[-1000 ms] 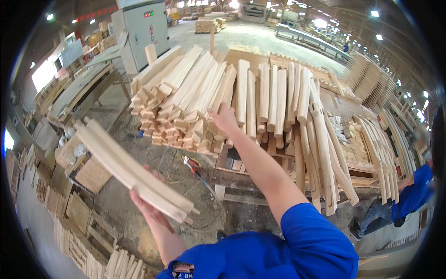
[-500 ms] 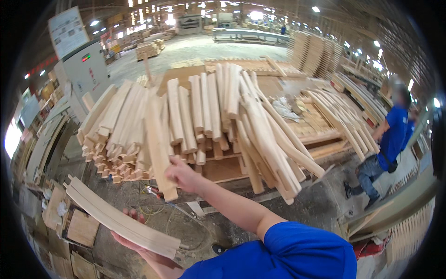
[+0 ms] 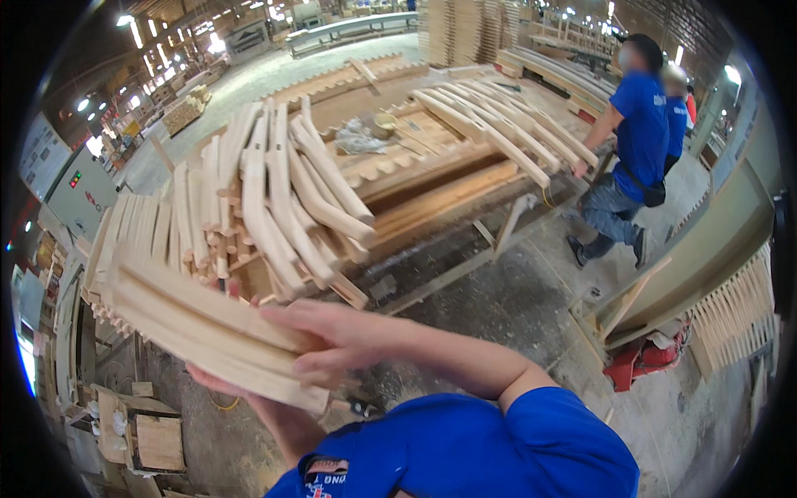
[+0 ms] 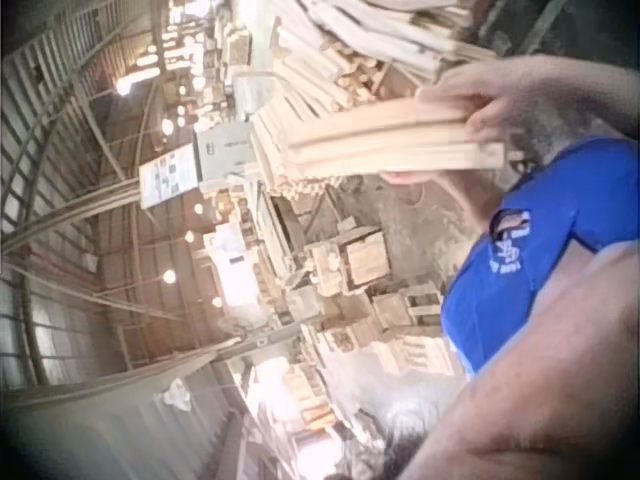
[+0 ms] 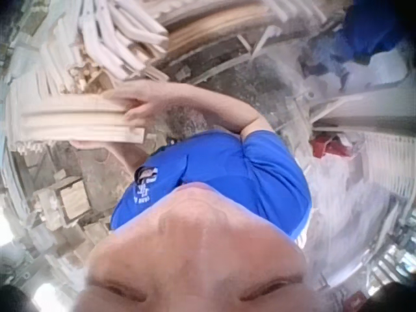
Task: The person picks up wooden chair legs, applies glue to the ends using a small brush, and stacks them on a workbench. The person also uses a pneumatic nail gun to fasten parts together. Another worker is visible nearby performing similar tasks.
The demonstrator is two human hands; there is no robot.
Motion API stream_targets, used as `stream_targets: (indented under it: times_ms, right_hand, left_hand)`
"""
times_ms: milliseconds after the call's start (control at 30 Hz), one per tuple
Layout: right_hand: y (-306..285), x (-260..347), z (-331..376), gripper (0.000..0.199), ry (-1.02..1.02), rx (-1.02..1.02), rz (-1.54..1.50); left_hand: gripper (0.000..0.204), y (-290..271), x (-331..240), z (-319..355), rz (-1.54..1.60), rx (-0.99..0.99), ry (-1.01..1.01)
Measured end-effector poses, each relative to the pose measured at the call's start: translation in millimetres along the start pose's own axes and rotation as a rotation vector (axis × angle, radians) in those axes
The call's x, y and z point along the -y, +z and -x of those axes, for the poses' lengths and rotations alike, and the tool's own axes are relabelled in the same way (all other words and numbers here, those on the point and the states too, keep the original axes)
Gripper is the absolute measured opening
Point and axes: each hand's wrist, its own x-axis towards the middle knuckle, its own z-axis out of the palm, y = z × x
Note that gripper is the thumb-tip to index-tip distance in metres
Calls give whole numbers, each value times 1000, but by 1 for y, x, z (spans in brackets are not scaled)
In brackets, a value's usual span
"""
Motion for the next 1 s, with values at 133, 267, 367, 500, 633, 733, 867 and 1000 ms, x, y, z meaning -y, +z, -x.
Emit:
stream_targets:
  times_ms: [133, 267, 367, 500, 633, 733, 867, 1000]
  right_hand:
    - [-46, 36, 86, 79, 239, -148, 185]
    - [-79, 30, 141, 76, 276, -410, 78]
    - [-107, 8, 165, 73, 253, -613, -8]
    - [-150, -16, 188, 69, 231, -733, -50]
    - [-211, -43, 193, 77, 236, -708, -222]
    - [-262, -59, 174, 76, 250, -663, -208]
    - [-329, -86, 119, 73, 212, -585, -216]
    - [-385, -119, 55, 73, 108, -513, -241]
  left_hand:
    - [81, 50, 68, 28, -30, -98, -158]
    - [81, 87, 133, 58, -143, -38, -397]
    - [73, 121, 184, 72, -182, 157, -490]
    - [84, 170, 253, 83, -274, 409, -337]
    - [93, 203, 309, 57, -246, 487, -172]
    - [93, 223, 344, 19, -261, 438, -1]
    - [93, 236, 380, -54, -274, 325, 150]
    - [97, 235, 390, -131, -352, 339, 277]
